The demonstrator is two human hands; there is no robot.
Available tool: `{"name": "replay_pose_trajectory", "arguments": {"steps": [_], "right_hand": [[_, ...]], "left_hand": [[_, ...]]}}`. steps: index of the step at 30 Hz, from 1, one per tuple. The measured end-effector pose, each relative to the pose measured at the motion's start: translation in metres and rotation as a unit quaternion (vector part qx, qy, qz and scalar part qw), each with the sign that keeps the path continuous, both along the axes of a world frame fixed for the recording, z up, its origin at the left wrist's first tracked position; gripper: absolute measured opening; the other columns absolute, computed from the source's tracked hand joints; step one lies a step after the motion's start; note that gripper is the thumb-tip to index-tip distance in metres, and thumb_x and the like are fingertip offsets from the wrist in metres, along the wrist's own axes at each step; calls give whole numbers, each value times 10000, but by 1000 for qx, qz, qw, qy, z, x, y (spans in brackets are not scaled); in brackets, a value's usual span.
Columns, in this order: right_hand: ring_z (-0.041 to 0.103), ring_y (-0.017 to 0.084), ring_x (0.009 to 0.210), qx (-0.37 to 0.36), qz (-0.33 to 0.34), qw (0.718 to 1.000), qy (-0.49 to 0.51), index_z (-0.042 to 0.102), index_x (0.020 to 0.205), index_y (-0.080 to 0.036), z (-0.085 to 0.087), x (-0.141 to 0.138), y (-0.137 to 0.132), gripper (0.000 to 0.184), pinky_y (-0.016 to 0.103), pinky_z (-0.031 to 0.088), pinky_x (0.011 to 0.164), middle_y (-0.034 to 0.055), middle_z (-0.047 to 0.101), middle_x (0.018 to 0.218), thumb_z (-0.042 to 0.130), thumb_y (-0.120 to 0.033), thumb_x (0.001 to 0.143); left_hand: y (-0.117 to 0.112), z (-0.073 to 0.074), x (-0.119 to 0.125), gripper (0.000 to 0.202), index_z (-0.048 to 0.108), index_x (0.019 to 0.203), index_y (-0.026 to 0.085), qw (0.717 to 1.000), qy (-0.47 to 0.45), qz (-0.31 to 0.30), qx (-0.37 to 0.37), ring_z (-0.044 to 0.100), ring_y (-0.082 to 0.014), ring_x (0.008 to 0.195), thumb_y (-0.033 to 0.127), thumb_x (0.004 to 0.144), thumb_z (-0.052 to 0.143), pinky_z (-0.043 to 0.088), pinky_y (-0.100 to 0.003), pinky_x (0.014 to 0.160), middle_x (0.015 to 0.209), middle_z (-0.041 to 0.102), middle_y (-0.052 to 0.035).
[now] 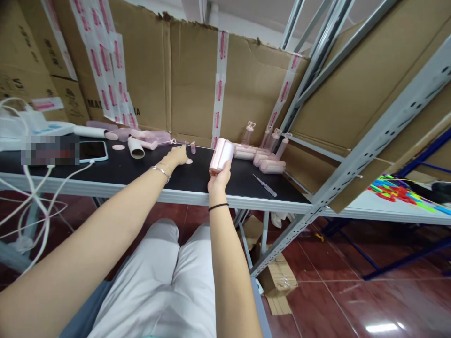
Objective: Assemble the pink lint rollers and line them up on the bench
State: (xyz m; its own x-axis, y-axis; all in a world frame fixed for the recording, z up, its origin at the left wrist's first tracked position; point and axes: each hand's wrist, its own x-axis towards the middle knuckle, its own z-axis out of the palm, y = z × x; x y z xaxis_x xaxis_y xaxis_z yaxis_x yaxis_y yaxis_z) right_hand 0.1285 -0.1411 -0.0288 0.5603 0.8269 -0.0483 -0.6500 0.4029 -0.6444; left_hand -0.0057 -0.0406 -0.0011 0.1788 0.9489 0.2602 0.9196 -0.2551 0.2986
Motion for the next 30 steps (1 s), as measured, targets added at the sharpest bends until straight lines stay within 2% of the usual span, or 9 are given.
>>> {"name": "replay_pose_trajectory", "arguments": {"steps": [4, 6, 9, 13, 20, 22, 27, 28, 30], "right_hand": [[517, 77, 483, -1, 21, 999, 25, 519, 919, -191, 0, 2, 2, 318, 180, 421, 438, -34, 574, 639, 400, -483, 886], [524, 78, 485, 5, 27, 999, 28, 523, 914, -188, 1, 2, 3, 309, 179, 414, 428, -34, 576, 637, 414, -476, 883], [531, 77, 487, 7, 36, 999, 36, 527, 900, -187, 1, 2, 2, 308, 179, 414, 425, -34, 579, 639, 425, -477, 878], [518, 74, 471, 14, 39, 998, 43, 536, 890, -178, 2, 1, 1, 322, 177, 411, 414, -37, 565, 612, 451, -488, 867], [514, 75, 463, 11, 55, 998, 36, 547, 902, -185, 1, 2, 2, 334, 177, 403, 421, -43, 560, 588, 435, -498, 866], [529, 78, 484, 11, 63, 998, 30, 552, 907, -193, 1, 3, 2, 327, 179, 403, 437, -40, 584, 616, 435, -496, 862], [554, 73, 519, 14, 87, 996, -4, 573, 876, -190, 0, 2, -2, 323, 174, 395, 484, -41, 608, 626, 454, -489, 843], [559, 72, 530, 19, 91, 995, -16, 576, 862, -188, 0, 2, -3, 320, 172, 393, 491, -41, 610, 625, 467, -487, 835], [567, 77, 542, 25, 100, 994, -37, 582, 848, -185, -1, 0, -5, 306, 176, 391, 493, -40, 615, 624, 494, -477, 821]], "left_hand": [[20, 6, 34, 595, 378, 1415, 218, 996, 11, -81, 43, 305, -262, 1386, 145, 835, 486, 295, -401, 1105, 1529, 293, -108], [28, 6, 45, 497, 494, 1339, 187, 996, 12, -78, 33, 311, -310, 1378, 193, 841, 503, 310, -452, 1088, 1513, 315, -140], [36, 5, 49, 363, 658, 1101, 87, 999, 3, -33, 5, 485, -360, 1237, 257, 784, 610, 393, -466, 1007, 1305, 534, -237], [38, 9, 41, 196, 697, 832, 100, 1000, -28, -2, 12, 574, -343, 1131, 155, 645, 721, 431, -407, 965, 1002, 678, -207], [30, 28, 30, 266, 513, 458, 161, 978, -197, -12, -67, 662, -364, 870, 81, 579, 736, 477, -455, 838, 456, 545, -85], [20, 35, 25, 245, 521, 492, 157, 927, -353, -67, -107, 676, -285, 803, 69, 657, 679, 495, -412, 821, 464, 546, -58], [-22, 33, 18, 137, 595, 791, 134, 654, -694, -240, -181, 661, -108, 748, 2, 764, 573, 505, -295, 800, 692, 633, 3], [-30, 30, 19, 157, 593, 839, 142, 622, -722, -244, -181, 653, -89, 718, 3, 767, 582, 502, -261, 767, 697, 632, 20], [-42, 22, 22, 158, 577, 860, 149, 604, -745, -229, -164, 636, -74, 656, 32, 764, 621, 493, -216, 693, 679, 628, 35]]}}
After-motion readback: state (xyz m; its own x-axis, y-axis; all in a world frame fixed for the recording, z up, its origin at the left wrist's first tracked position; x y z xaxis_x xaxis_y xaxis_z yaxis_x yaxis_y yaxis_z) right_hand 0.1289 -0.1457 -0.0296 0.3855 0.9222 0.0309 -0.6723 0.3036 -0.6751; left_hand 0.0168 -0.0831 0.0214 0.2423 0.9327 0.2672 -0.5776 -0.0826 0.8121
